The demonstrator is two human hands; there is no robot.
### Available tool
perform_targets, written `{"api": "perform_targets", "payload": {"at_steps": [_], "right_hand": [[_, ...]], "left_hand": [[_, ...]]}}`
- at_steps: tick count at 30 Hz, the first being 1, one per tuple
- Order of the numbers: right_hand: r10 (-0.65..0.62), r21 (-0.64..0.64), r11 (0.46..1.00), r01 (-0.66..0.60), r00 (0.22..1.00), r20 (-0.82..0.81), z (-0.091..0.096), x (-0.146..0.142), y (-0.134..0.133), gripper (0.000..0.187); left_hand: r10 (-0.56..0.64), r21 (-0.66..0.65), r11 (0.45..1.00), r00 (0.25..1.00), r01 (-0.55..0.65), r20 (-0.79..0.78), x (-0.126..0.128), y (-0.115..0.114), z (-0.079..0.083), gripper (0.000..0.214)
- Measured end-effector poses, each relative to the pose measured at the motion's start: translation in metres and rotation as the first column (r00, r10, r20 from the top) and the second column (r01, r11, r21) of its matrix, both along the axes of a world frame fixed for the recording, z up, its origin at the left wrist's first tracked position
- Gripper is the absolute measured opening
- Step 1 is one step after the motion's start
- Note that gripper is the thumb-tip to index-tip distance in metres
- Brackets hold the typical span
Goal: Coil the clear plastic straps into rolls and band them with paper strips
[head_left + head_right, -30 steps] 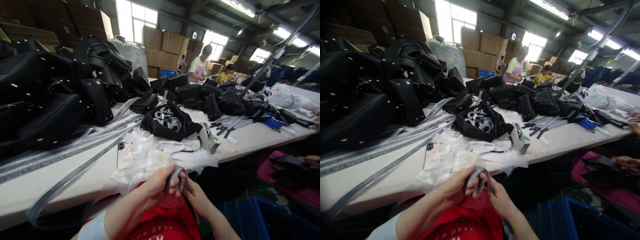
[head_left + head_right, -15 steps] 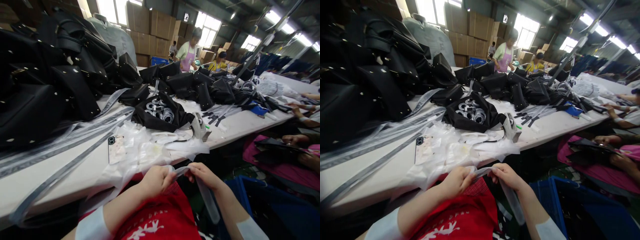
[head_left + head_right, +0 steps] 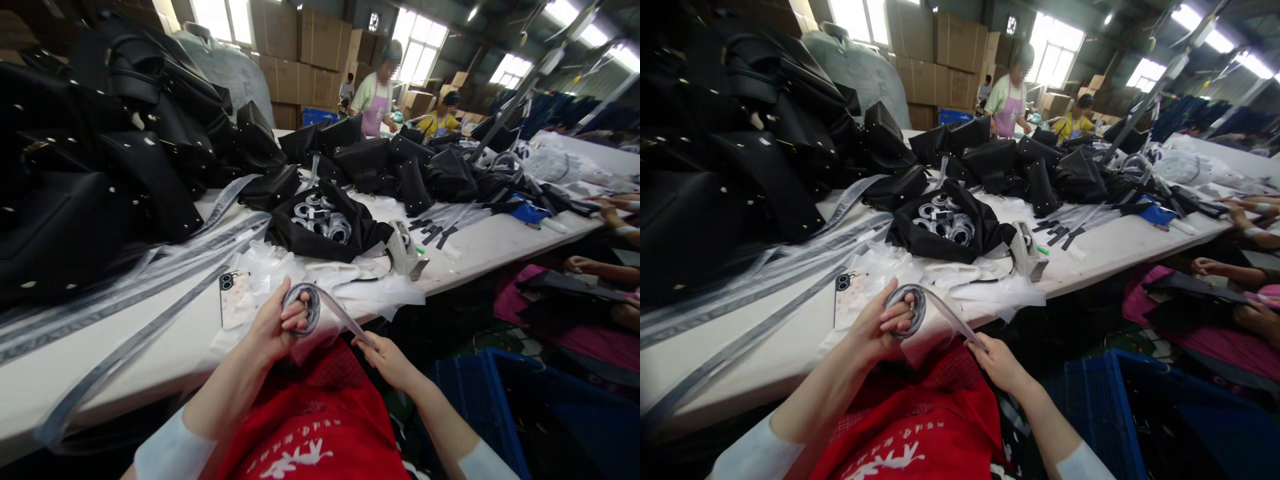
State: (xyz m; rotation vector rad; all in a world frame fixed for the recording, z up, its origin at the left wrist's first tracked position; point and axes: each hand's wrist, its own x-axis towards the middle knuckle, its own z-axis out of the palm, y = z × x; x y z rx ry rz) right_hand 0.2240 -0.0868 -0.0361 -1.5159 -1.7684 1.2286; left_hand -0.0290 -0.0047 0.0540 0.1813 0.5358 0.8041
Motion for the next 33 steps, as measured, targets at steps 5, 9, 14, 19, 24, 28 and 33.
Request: {"api": "perform_targets", "payload": {"at_steps": [5,9,14,19,24,28,33], "right_hand": [[0.23,-0.085,0.965,-0.247,0.958,-0.169,0.015,-0.041,-0.019,0.037],[0.283,-0.051,0.947,-0.316,0.9,-0.331,0.046,-0.072,-0.019,0.043],[0.198,-0.023,0.966,-0.257,0.798,-0.569,0.063,-0.057,0.002,0.058],[0.087,-0.156,0.966,-0.207,0.826,-0.556,0.052,-0.022,0.013,0.064],[0.12,0.05,0.991,-0.127,0.985,0.125,0.044,0.004,0.023,0.041],[0.027,0.302,0.936,-0.181,0.893,0.45,0.043,0.007,0.026,0.036],[0.061,0.282,0.958,-0.055,0.998,-0.013,0.029,-0.023,0.015,0.054]], "left_hand": [[0.388,0.081,0.922,0.91,-0.379,-0.146,0.019,0.017,-0.008,0.047],[0.614,0.551,0.772,0.597,-0.316,-0.517,0.048,0.016,-0.039,0.045],[0.785,0.834,0.38,0.336,0.401,-0.52,0.049,-0.005,-0.075,0.053],[0.824,0.711,0.053,0.372,0.701,-0.427,0.034,-0.03,-0.093,0.045],[0.46,0.436,0.332,0.26,0.836,-0.849,0.04,-0.039,-0.082,0.039],[0.022,0.416,0.609,0.511,0.675,-0.86,0.045,-0.042,-0.068,0.055],[-0.305,0.123,0.893,0.782,0.434,-0.544,0.046,-0.036,-0.049,0.064]]}}
